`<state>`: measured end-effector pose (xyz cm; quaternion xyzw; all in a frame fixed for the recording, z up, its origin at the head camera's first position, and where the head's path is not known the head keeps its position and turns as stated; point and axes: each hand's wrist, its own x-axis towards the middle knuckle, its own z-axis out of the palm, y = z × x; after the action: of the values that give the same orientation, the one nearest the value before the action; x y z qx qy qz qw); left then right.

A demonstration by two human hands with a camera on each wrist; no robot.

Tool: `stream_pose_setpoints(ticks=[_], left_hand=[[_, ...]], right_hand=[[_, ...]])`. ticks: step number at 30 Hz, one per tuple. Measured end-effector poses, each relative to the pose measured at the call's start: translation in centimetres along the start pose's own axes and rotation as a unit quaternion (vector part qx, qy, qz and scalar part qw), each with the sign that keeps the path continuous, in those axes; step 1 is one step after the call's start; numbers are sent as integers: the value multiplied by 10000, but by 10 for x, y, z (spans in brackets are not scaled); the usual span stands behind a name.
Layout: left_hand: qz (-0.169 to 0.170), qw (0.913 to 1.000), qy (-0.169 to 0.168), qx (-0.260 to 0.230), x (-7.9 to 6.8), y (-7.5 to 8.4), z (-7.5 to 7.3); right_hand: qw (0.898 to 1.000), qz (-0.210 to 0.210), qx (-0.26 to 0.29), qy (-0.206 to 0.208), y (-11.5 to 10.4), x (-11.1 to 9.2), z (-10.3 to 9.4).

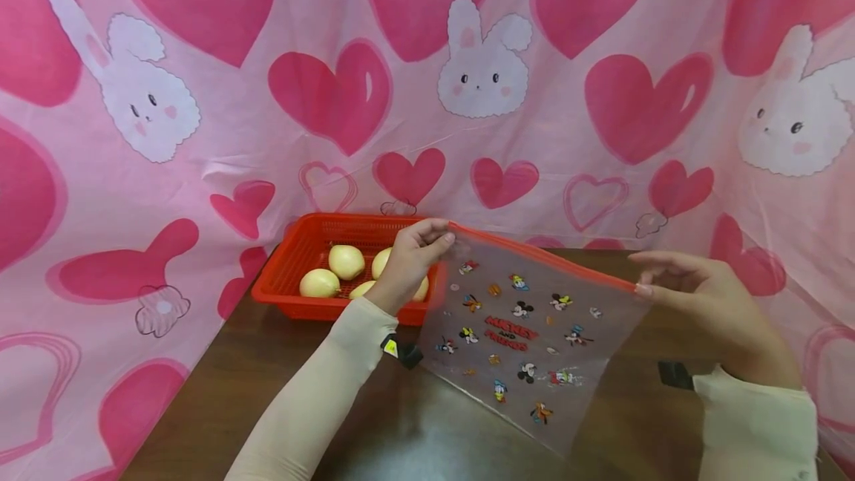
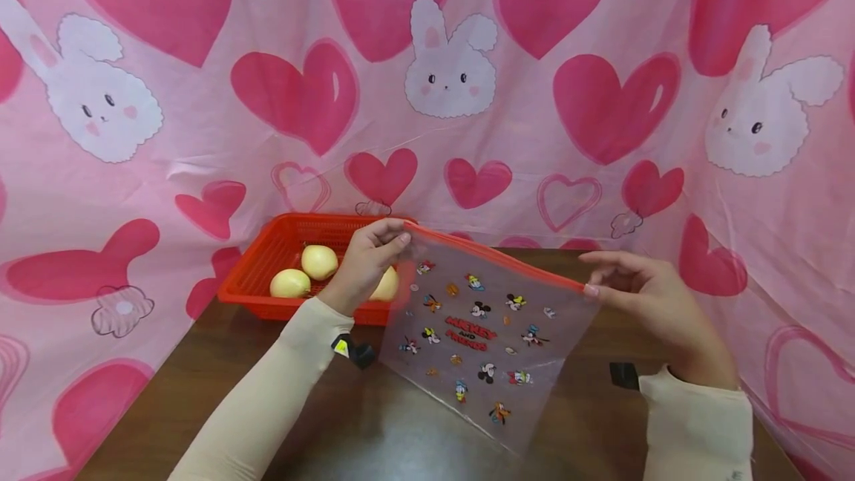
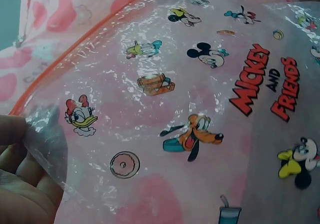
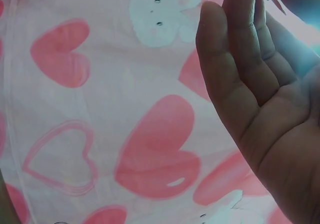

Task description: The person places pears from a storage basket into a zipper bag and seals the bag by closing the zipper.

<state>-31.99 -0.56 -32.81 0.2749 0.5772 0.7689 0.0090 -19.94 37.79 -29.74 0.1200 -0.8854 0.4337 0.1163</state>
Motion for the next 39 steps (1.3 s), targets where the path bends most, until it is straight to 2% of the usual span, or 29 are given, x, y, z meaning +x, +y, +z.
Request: stream_pose_setpoints(ticks=[4,10,16,22,25,29,31,36,39], left_hand=[[245,9995,-88,-164,-3,6,-1],[605,9973,-250,-331,-5,13,-2],[716,9961,-366,-362,-8,16,-4],[756,9942,-711,-289,-9,19,-6],[651,9941,-844,-216,-11,20,-8],[434,9950,-905,29,-13,20,-8],[377,9943,-984,142,-14,19,-8],[347,9890,-1413,273,-16,16,-7],[333,9861,-1595,313,-16,16,-6]], right_hand=[[9998,-23,-76,-167,-7,-3,2],[9958,-324,-116,-849,-14,-2,2],[9796,-690,3,-1885,-20,8,6],[9706,-891,110,-2233,-24,18,13],[9621,-946,428,-2522,-24,23,21],[9473,-943,436,-3032,-25,31,36],[9379,-1082,431,-3267,-25,34,43],[9154,-1294,881,-3708,-26,40,59],[9109,-1317,870,-3812,-27,40,67]])
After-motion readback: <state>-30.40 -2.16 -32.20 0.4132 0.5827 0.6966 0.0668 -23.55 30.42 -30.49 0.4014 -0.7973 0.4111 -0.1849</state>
